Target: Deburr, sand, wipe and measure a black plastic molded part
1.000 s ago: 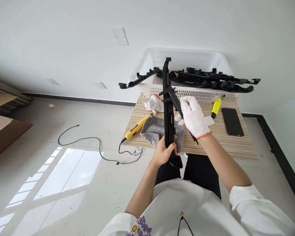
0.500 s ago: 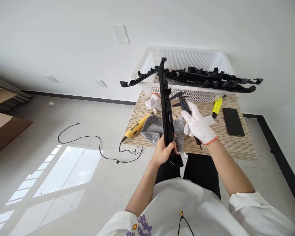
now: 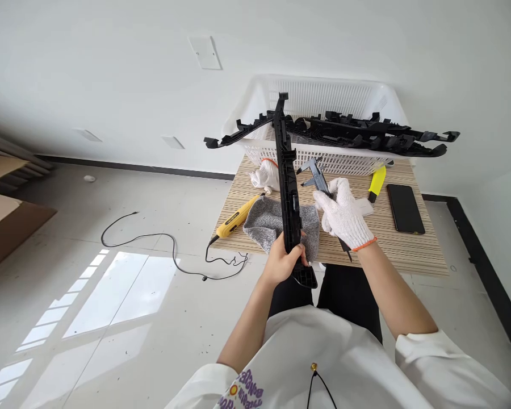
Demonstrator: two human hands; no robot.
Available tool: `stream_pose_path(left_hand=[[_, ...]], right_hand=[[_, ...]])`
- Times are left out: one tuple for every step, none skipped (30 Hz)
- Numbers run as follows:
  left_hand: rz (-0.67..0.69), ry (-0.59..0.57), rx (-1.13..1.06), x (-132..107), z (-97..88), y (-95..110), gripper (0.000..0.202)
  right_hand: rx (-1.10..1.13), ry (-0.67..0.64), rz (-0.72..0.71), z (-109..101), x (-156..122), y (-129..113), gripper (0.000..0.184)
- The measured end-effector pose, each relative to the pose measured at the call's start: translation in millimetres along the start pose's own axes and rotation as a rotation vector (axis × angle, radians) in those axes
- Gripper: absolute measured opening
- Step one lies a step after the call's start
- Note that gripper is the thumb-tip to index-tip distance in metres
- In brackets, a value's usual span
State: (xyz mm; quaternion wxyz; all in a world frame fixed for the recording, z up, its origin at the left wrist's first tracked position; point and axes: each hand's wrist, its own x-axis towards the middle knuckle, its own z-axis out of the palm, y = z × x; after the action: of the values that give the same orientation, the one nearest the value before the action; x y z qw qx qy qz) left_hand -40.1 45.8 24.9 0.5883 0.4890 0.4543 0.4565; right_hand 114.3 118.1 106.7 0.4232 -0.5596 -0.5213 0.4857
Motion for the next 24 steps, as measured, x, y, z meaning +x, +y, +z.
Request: stream_pose_path(left_hand=[[0.0, 0.0, 0.0, 0.0, 0.0, -0.1, 0.021], [-0.001, -0.001, -0.002, 0.0, 0.1, -0.1, 0.021], [-0.002, -0.002, -0.007, 0.0, 0.2, -0.1, 0.021], [-0.003, -0.002, -0.016, 0.0, 0.4, -0.1, 0.022], [-0.003, -0.001, -0.028, 0.0, 0.5, -0.2, 0.022], [0.001, 0.002, -0.04, 0.1, 0.6, -0.2, 0.022], [0.006, 0.006, -0.054, 0.2, 0.6, -0.4, 0.023], [0.011, 0.013, -0.068, 0.4, 0.6, -0.8, 0.023], [0.017, 0.02, -0.081, 0.5, 0.6, -1.3, 0.023], [0.022, 0.026, -0.092, 0.7, 0.5, -2.1, 0.023], [0.026, 0.029, -0.102, 0.9, 0.5, -3.0, 0.024], [0.027, 0.029, -0.109, 1.0, 0.4, -4.0, 0.024], [0.027, 0.026, -0.112, 1.2, 0.3, -5.0, 0.024], [0.027, 0.02, -0.111, 1.3, 0.3, -5.9, 0.024], [0.028, 0.014, -0.106, 1.4, 0.3, -6.7, 0.023], [0.03, 0.008, -0.098, 1.4, 0.3, -7.2, 0.022], [0.033, 0.004, -0.09, 1.4, 0.2, -7.5, 0.022], [0.037, 0.001, -0.084, 1.4, 0.2, -7.5, 0.021], [0.04, 0.0, -0.077, 1.3, 0.2, -7.3, 0.02], [0.041, 0.0, -0.071, 1.2, 0.1, -7.0, 0.02], [0.041, 0.0, -0.067, 1.1, 0.0, -6.6, 0.019], [0.04, 0.0, -0.063, 1.0, -0.1, -6.2, 0.019], [0.039, 0.0, -0.059, 0.9, -0.2, -5.9, 0.019], [0.038, 0.0, -0.053, 0.8, -0.3, -5.7, 0.018]], right_hand=[[0.018, 0.002, 0.008, 1.0, 0.4, 0.8, 0.037], [0.038, 0.01, 0.02, 2.0, 0.8, 1.5, 0.038], [0.057, 0.017, 0.034, 3.2, 1.1, 2.0, 0.039], [0.076, 0.024, 0.049, 4.2, 1.4, 2.4, 0.04], [0.093, 0.029, 0.067, 5.0, 1.5, 2.5, 0.041], [0.107, 0.032, 0.086, 5.5, 1.4, 2.6, 0.042], [0.116, 0.033, 0.107, 5.6, 1.1, 2.6, 0.043], [0.123, 0.031, 0.129, 5.2, 0.6, 2.8, 0.043], [0.129, 0.025, 0.151, 4.4, -0.2, 3.1, 0.044], [0.138, 0.012, 0.17, 3.0, -1.2, 3.6, 0.044], [0.159, -0.013, 0.183, 1.2, -2.4, 4.4, 0.045], [0.199, -0.048, 0.185, -1.0, -3.7, 5.3, 0.046], [0.258, -0.093, 0.177, -3.5, -4.9, 6.3, 0.046], [0.33, -0.138, 0.159, -6.1, -6.1, 7.1, 0.045], [0.405, -0.174, 0.134, -8.6, -7.0, 7.4, 0.044], [0.468, -0.189, 0.104, -10.7, -7.5, 7.1, 0.043], [0.509, -0.184, 0.075, -12.2, -7.6, 6.0, 0.04], [0.524, -0.162, 0.05, -12.9, -7.3, 4.0, 0.038], [0.519, -0.129, 0.028, -12.5, -6.5, 1.2, 0.035], [0.505, -0.094, 0.01, -11.1, -5.3, -2.2, 0.033], [0.492, -0.065, 0.0, -8.5, -3.8, -6.0, 0.031], [0.482, -0.042, -0.004, -5.0, -1.9, -9.6, 0.032], [0.476, -0.024, -0.002, -0.7, 0.3, -12.8, 0.033], [0.47, -0.007, 0.001, 4.1, 2.8, -15.2, 0.035]])
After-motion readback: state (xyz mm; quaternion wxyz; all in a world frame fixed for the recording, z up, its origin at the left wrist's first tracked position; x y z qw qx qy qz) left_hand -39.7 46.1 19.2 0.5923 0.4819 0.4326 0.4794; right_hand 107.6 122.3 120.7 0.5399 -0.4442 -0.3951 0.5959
